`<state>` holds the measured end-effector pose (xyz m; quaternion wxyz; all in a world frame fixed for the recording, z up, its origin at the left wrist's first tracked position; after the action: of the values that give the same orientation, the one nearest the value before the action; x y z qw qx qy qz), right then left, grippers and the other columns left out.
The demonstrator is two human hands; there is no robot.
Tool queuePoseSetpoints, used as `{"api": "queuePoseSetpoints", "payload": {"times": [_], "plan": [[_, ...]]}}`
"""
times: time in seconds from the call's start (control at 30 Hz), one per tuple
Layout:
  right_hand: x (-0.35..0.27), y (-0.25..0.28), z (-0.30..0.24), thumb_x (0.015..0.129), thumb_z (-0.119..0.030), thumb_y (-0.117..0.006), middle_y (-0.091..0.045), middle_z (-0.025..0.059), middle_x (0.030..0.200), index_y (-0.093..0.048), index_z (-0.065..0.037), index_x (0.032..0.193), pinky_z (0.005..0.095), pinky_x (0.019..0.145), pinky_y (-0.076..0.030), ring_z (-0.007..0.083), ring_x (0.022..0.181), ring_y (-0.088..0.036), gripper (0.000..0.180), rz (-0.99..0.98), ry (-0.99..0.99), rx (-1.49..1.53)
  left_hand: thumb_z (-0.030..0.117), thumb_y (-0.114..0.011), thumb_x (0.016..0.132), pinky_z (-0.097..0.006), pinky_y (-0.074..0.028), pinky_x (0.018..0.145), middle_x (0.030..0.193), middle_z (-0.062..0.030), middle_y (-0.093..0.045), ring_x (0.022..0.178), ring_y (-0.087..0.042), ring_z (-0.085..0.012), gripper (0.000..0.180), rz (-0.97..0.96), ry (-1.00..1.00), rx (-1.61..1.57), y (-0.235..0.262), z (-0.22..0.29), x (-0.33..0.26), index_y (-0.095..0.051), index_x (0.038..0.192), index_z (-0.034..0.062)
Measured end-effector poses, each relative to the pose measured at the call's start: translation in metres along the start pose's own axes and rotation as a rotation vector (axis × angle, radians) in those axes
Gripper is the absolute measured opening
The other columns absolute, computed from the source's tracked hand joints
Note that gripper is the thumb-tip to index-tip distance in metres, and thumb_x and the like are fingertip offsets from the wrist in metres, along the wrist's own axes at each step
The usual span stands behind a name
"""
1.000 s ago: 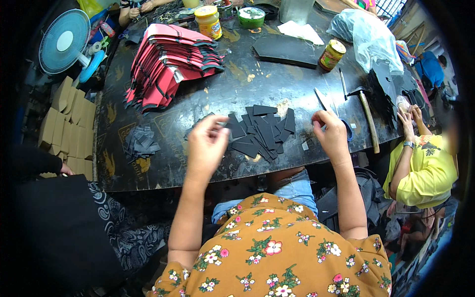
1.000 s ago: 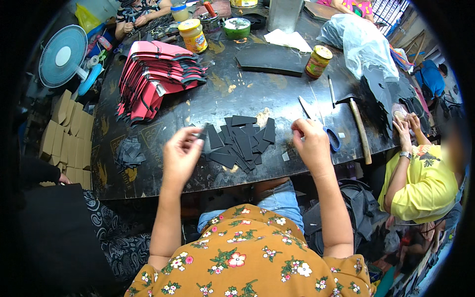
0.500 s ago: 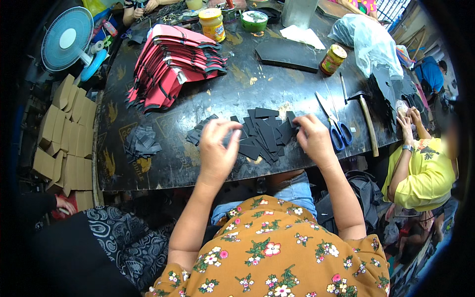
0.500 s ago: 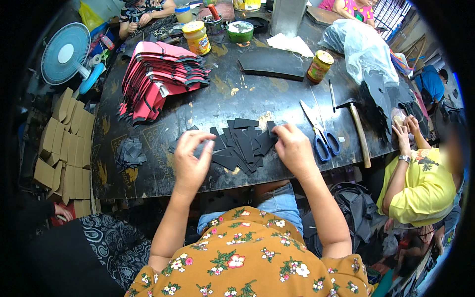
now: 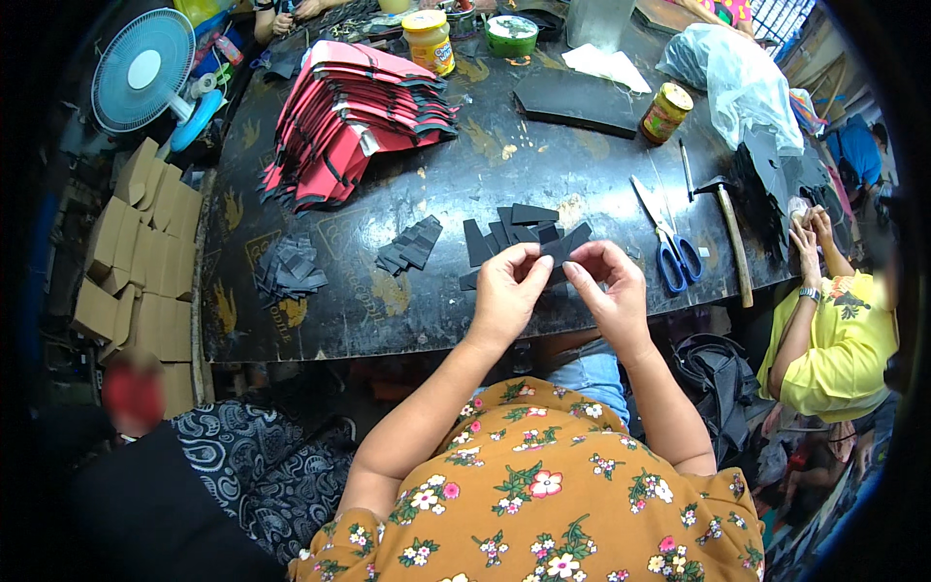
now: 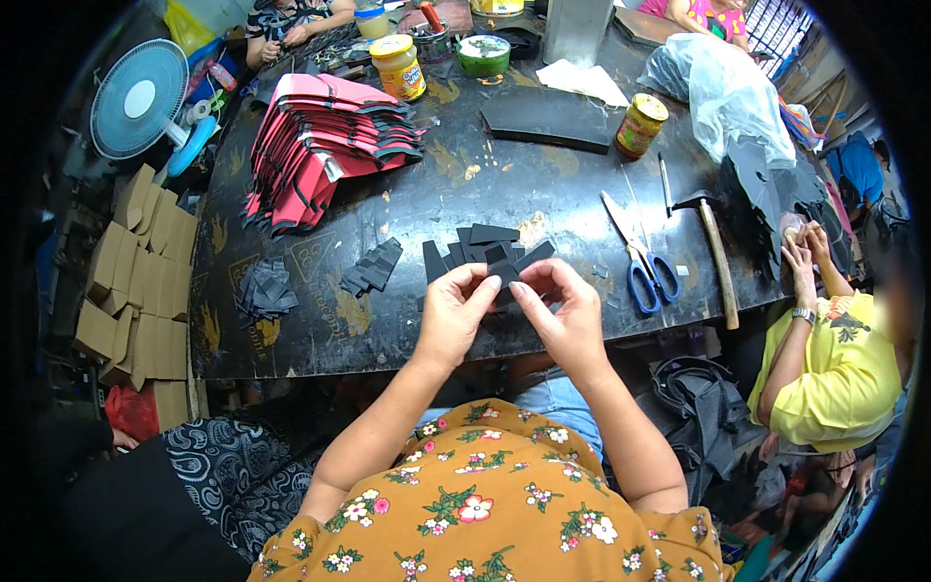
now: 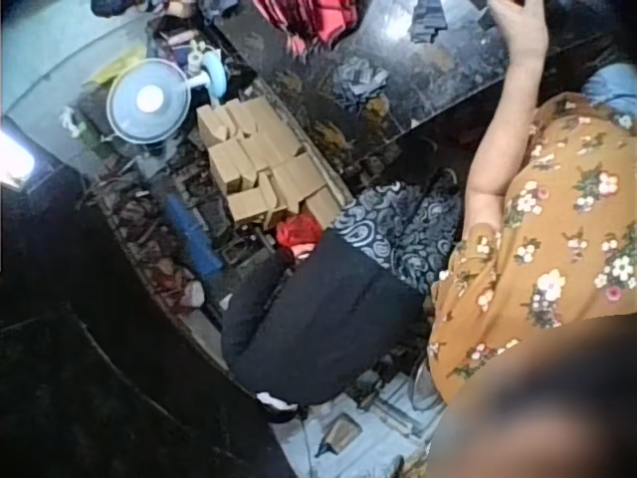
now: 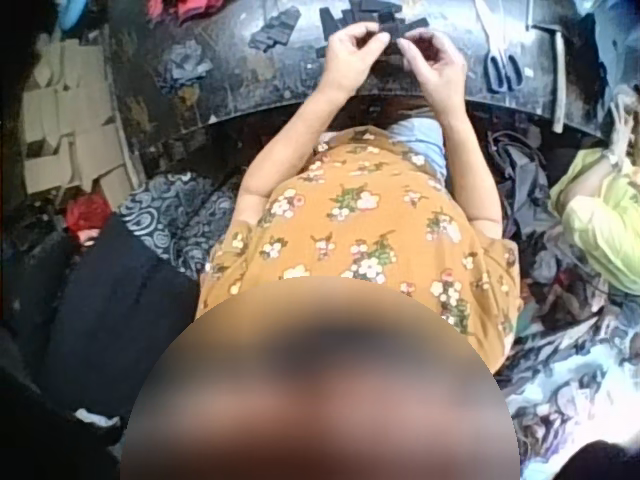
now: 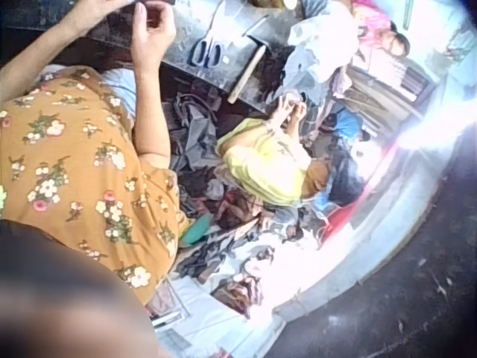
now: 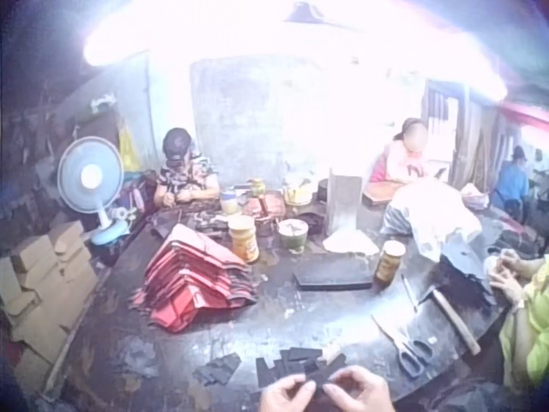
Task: The person handles small black fabric pieces, folding and arranging them on the table. They open a small jar and use a stick to apply adhesive, then attach the black pieces to pink mask-shaped fabric pieces. The person continues attaching and arranging the mask pieces on the table.
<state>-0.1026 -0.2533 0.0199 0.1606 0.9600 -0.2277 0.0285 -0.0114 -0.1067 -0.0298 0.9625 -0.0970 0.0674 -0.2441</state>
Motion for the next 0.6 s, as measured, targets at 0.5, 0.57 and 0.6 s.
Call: {"api": "queuePoseSetpoints", "payload": {"times": [0.5,0.57,0.6], "plan": [[0.006,-0.003,-0.021,0.086,-0.001,-0.078,-0.077,0.0144,0.096,-0.076,-0.003,0.107,0.0432,0.080,-0.061,0.0349,0.089,-0.075,0.021,-0.106,0.535,-0.492,0.003,-0.067,0.094,-0.032,-0.052,0.067,0.091,-0.0105,-0.063,0.074,-0.063,-0.0165,0.027,-0.289,-0.273,0.697,-0.009,0.041,-0.019,-0.072,0.118,-0.0095],[0.007,0.004,-0.015,0.087,0.001,-0.076,-0.077,0.0150,0.095,-0.076,-0.003,0.107,0.0420,0.080,-0.061,0.0349,0.088,-0.076,0.020,-0.095,0.503,-0.453,0.004,-0.067,0.095,-0.033,-0.052,0.069,0.091,-0.0111,-0.062,0.076,-0.063,-0.0183,0.027,-0.319,-0.223,0.667,-0.010,0.042,-0.019,-0.072,0.118,-0.0092],[0.008,0.012,-0.012,0.087,0.002,-0.075,-0.077,0.0150,0.095,-0.076,-0.002,0.107,0.0409,0.080,-0.061,0.0340,0.087,-0.076,0.020,-0.041,0.462,-0.441,0.004,-0.067,0.095,-0.034,-0.053,0.070,0.090,-0.0114,-0.062,0.076,-0.063,-0.0193,0.027,-0.338,-0.196,0.651,-0.009,0.044,-0.020,-0.073,0.118,-0.0090]]}}
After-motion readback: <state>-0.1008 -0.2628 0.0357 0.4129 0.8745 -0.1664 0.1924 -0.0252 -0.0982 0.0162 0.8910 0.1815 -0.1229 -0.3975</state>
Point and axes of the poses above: each hand's wrist, its own x-axis towards the middle knuckle, its own y-axis out of the back of the hand, z = x × y, the point moved 5 cm from there along x, towards the middle knuckle
